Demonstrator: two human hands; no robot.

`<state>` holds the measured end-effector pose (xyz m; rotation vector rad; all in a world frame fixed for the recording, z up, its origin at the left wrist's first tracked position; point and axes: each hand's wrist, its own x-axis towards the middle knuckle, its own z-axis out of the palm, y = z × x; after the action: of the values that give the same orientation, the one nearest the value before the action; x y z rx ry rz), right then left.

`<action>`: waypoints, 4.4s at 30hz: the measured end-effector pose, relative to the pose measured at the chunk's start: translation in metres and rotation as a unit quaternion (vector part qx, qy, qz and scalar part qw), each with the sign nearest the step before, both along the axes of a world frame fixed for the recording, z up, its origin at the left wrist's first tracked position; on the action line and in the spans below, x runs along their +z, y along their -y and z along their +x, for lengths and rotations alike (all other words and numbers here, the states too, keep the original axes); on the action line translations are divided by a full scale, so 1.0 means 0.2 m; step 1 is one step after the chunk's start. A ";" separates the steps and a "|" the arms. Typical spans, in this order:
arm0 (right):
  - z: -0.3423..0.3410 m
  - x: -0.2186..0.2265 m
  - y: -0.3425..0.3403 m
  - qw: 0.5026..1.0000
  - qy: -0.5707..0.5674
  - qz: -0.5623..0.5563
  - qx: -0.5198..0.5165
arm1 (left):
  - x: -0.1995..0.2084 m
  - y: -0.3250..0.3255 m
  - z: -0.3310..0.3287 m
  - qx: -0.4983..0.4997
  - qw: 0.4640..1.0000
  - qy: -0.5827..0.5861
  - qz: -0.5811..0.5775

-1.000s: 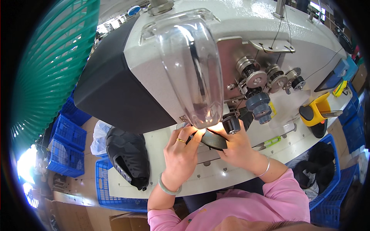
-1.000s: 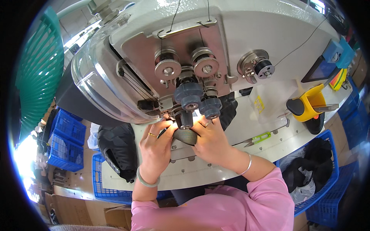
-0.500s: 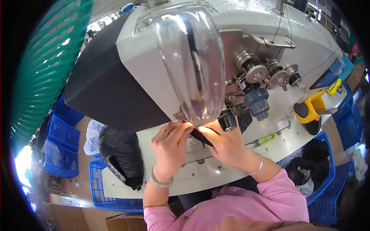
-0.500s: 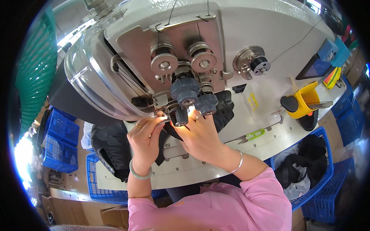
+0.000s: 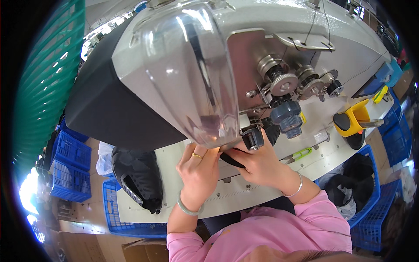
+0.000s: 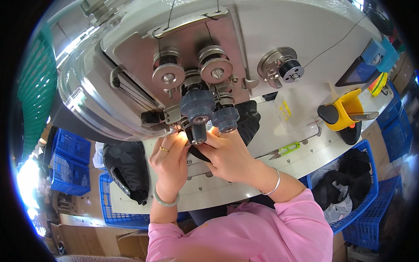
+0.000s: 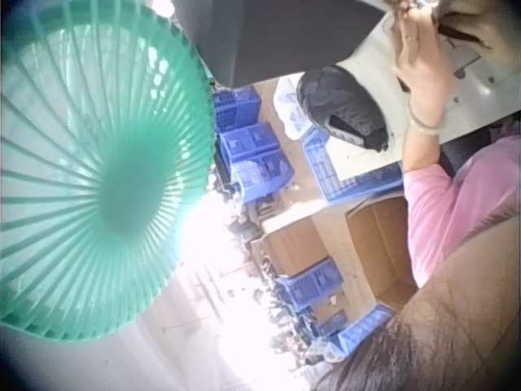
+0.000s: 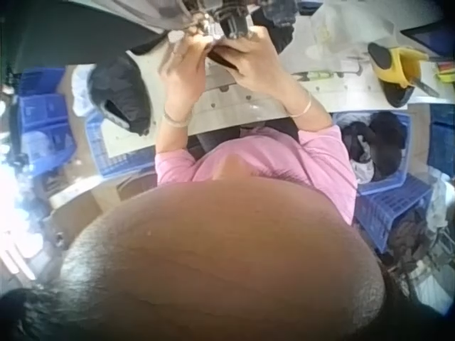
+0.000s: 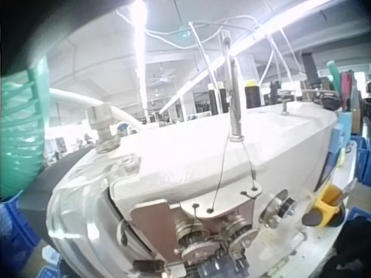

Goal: Using a sewing machine to stitch together black leather or synthetic shoe upper components in a factory setting.

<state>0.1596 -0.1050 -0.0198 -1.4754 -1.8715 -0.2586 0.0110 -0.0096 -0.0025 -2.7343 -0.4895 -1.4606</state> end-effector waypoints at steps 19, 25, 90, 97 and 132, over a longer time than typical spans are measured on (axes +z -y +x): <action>0.00 -0.05 0.02 0.997 -0.033 0.065 -0.028 | 0.05 -0.07 -0.05 -0.048 0.993 -0.080 0.066; 0.00 -0.06 0.01 0.997 -0.023 0.072 -0.034 | 0.05 -0.07 -0.06 -0.052 0.993 -0.089 0.064; 0.03 -0.04 0.00 0.996 0.055 0.058 -0.039 | 0.06 -0.13 -0.06 -0.084 0.986 -0.108 0.099; 0.01 -0.03 0.01 0.998 0.032 0.024 -0.050 | 0.04 -0.04 -0.05 -0.005 0.987 -0.099 0.129; 0.10 -0.01 0.01 0.999 0.054 0.001 0.000 | 0.04 -0.09 -0.04 -0.053 0.992 -0.067 0.096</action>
<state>0.1797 -0.1078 -0.0218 -1.4865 -1.9560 -0.3464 0.0035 0.0091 0.0046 -2.7164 -0.1924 -1.2578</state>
